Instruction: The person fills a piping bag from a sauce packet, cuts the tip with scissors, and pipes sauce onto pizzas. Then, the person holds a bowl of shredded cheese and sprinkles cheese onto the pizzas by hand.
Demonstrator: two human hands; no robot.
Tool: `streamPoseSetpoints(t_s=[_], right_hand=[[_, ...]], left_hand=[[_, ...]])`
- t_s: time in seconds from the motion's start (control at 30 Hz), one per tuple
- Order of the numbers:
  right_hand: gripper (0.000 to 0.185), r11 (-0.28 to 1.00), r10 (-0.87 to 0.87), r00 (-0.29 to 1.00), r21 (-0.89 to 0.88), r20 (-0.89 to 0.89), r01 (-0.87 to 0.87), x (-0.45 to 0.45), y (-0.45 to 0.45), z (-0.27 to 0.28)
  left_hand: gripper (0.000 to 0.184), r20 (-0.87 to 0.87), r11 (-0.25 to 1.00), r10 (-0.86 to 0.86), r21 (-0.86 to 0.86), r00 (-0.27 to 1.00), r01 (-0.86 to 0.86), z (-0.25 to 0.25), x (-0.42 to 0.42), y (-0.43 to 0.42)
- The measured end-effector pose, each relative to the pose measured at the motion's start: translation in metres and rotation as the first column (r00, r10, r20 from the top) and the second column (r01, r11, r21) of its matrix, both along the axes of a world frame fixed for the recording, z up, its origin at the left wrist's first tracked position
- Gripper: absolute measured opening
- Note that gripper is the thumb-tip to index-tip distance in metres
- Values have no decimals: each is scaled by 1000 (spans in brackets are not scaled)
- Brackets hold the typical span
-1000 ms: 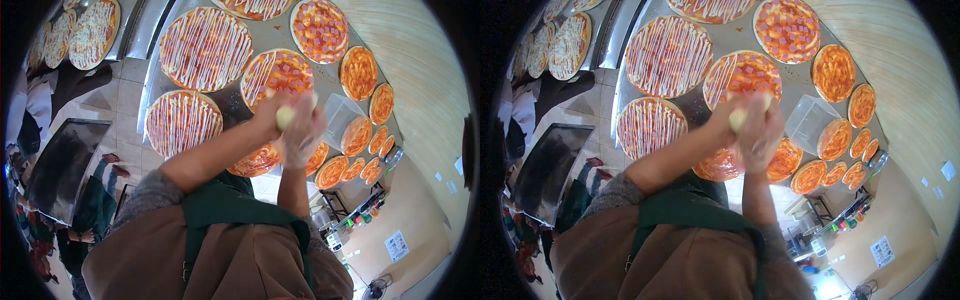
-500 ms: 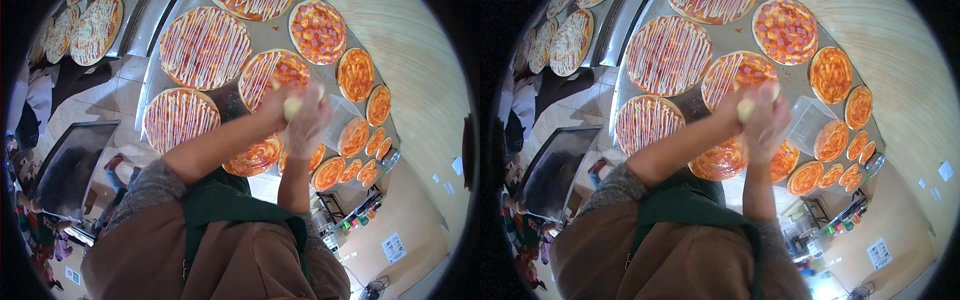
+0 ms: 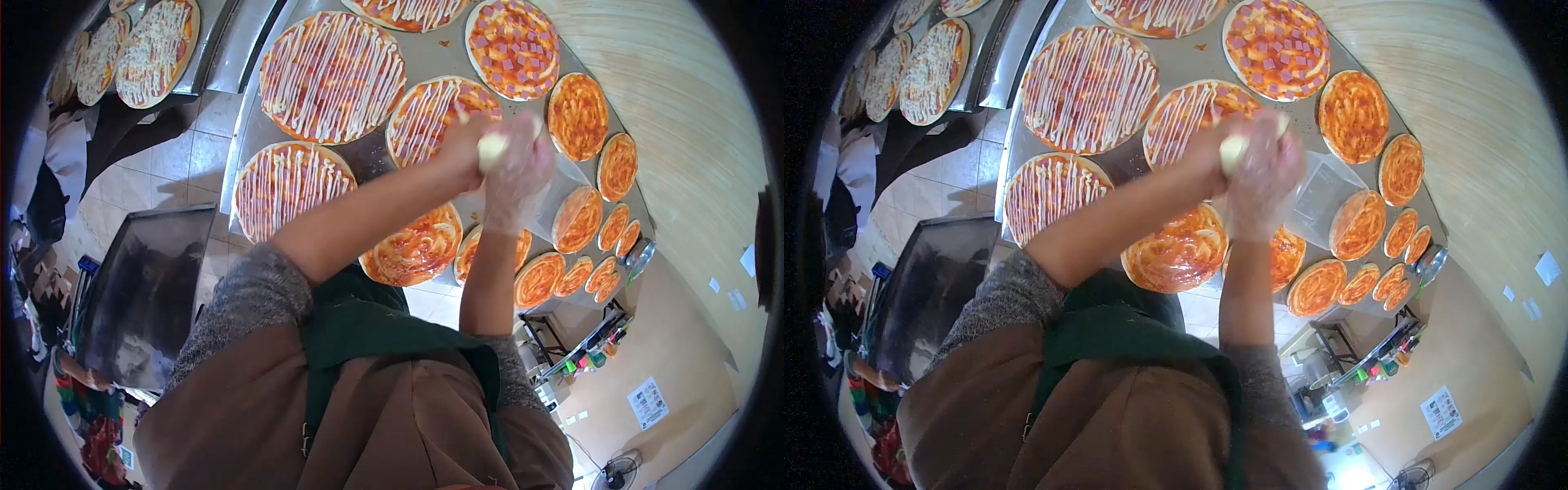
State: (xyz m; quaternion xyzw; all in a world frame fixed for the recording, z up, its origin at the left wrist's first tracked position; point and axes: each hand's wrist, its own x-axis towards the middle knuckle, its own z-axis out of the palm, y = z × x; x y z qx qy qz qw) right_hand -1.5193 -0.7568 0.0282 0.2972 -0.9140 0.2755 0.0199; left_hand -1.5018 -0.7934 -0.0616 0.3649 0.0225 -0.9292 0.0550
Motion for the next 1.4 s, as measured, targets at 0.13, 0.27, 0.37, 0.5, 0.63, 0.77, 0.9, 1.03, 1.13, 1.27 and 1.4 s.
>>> streamPoseSetpoints(t_s=[0.13, 0.27, 0.37, 0.5, 0.63, 0.77, 0.9, 1.03, 1.13, 1.27, 1.4], right_hand=[[32, 911, -337, 697, 33, 633, 410, 58, 28, 18], [29, 958, -234, 807, -14, 541, 287, 44, 26, 12], [30, 998, -4, 998, -64, 69, 9, -11, 3, -7], [27, 951, -133, 914, -211, 384, 227, -28, -10, -12], [30, 987, 22, 998, 155, 59, -31, 27, 35, 0], [29, 949, -258, 773, 2, 580, 316, 59, 40, 17], [17, 986, 99, 990, 144, -104, -83, -5, 17, 7], [31, 986, -104, 978, -112, 181, 126, -31, -5, -2], [32, 996, 1, 997, 86, -73, 5, -4, 21, -3], [31, 931, -312, 768, 18, 560, 365, 51, 50, 12], [31, 1000, -12, 998, -5, 69, 12, 13, 28, 14]], left_hand=[[33, 93, 987, -51, 159, 994, 36, 22, 83, 45], [32, 102, 989, -88, 129, 991, 75, 17, 67, 37], [30, 13, 998, -12, 56, 1000, 11, 2, 0, 0], [27, 48, 996, -81, 36, 996, 79, 3, -22, -14], [30, 204, 996, -64, 66, 977, 51, 32, 48, 28], [31, 177, 982, -82, 184, 981, 48, 21, 83, 56], [32, 88, 998, -45, 58, 995, 40, 11, 3, 15], [28, 17, 996, -85, -8, 996, 85, 11, -32, -15], [28, 205, 996, -50, 80, 977, 34, 19, 7, 20], [24, 157, 979, -110, 185, 981, 81, 19, 76, 64], [27, 136, 975, -113, 207, 984, 83, 15, 31, 39]])
